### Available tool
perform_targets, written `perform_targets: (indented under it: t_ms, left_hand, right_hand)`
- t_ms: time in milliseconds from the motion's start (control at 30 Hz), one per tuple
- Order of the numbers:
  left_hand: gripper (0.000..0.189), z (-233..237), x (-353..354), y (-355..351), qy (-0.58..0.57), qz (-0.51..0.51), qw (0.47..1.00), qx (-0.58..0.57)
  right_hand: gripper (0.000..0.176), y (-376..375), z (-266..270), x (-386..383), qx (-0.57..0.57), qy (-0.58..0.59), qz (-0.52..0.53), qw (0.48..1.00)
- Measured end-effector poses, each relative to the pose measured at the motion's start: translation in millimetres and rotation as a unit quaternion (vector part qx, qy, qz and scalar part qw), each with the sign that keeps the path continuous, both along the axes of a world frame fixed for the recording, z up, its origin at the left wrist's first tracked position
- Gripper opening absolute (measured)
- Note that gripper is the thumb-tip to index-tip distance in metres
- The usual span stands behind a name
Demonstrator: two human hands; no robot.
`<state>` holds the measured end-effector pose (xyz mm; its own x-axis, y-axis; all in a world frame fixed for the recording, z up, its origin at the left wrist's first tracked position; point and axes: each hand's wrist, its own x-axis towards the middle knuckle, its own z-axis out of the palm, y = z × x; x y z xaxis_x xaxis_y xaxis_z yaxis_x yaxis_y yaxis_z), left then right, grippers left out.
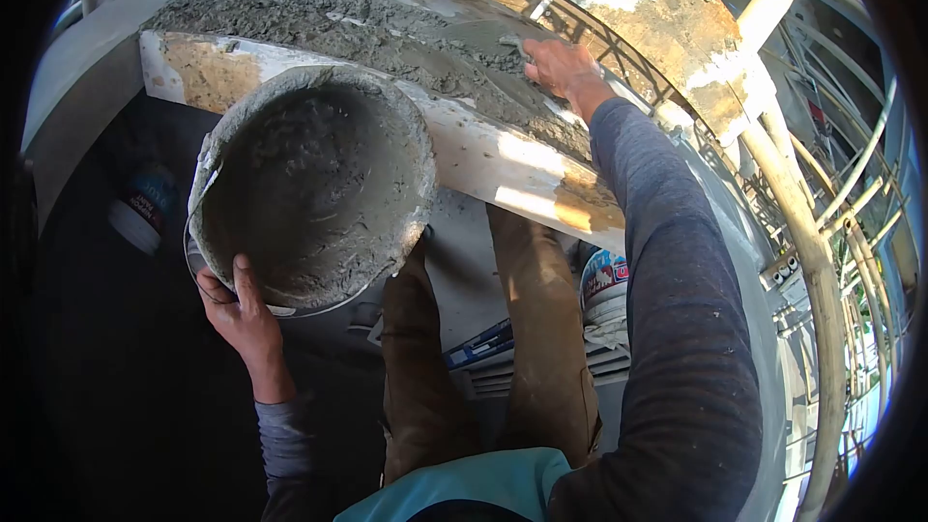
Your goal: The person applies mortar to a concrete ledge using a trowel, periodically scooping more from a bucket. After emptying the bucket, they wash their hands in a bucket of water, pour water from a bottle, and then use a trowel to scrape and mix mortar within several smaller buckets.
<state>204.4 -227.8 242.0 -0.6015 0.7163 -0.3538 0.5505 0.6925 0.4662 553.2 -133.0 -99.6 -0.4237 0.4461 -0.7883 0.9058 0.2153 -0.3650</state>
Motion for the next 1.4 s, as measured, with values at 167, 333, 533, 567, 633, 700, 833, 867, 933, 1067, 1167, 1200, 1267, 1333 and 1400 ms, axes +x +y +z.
perform_targets:
  t_ms: [167,333,533,567,633,700,833,867,933,1067,1167,1200,1267,1333,1400]
  left_hand:
    - [0.015,-2,-6,-2,-0.012,-0.003,1.0,-0.002]
    - [0.016,-2,-8,-1,0.017,-0.014,1.0,-0.007]
    - [0.019,-3,-10,-3,-0.001,-0.004,1.0,-0.004]
    - [0.019,-3,-8,-4,-0.001,-0.004,1.0,0.003]
    - [0.018,-3,-5,-2,-0.001,-0.008,1.0,0.003]
    - [0.018,-3,-4,-2,0.005,-0.013,1.0,0.0]
    - [0.019,-3,-5,-3,0.014,-0.024,1.0,-0.003]
    - [0.019,-2,-4,-2,0.013,-0.021,1.0,-0.004]
    - [0.019,0,-2,-3,0.009,-0.02,1.0,-0.008]
    - [0.019,-2,-2,-3,0.004,-0.028,1.0,-0.002]
    - [0.017,-2,-3,-5,-0.006,-0.026,1.0,0.001]
    - [0.016,-3,-7,-6,-0.016,-0.036,0.999,-0.001]
    - [0.016,-1,-2,-3,-0.016,-0.035,0.999,0.002]
    - [0.016,0,1,-1,-0.01,-0.038,0.999,0.002]
    - [0.016,0,2,-1,-0.022,-0.028,0.999,0.003]
  right_hand:
    - [0.026,24,6,-36,0.058,0.018,-0.109,0.992]
    - [0.027,-20,-12,10,0.025,0.008,-0.041,0.999]
    - [0.031,-54,22,83,-0.023,-0.146,-0.045,0.988]
    - [0.032,-54,25,80,-0.008,-0.146,-0.088,0.985]
    - [0.034,-50,26,66,0.029,-0.127,-0.125,0.984]
    - [0.034,-31,16,36,0.079,-0.065,-0.129,0.986]
    - [0.028,-8,-4,18,0.095,0.015,-0.051,0.994]
    - [0.022,-9,-1,27,0.074,0.006,-0.014,0.997]
    - [0.019,-16,20,57,0.087,-0.015,0.018,0.996]
    - [0.01,-26,69,100,0.161,-0.1,0.083,0.978]
    - [0.014,-22,100,110,0.174,-0.16,0.144,0.961]
    - [0.016,-17,109,103,0.179,-0.144,0.084,0.969]
    - [0.021,-13,105,86,0.202,-0.118,0.041,0.971]
    - [0.019,-1,86,55,0.205,-0.086,0.05,0.974]
    - [0.017,0,60,47,0.201,-0.05,0.061,0.976]
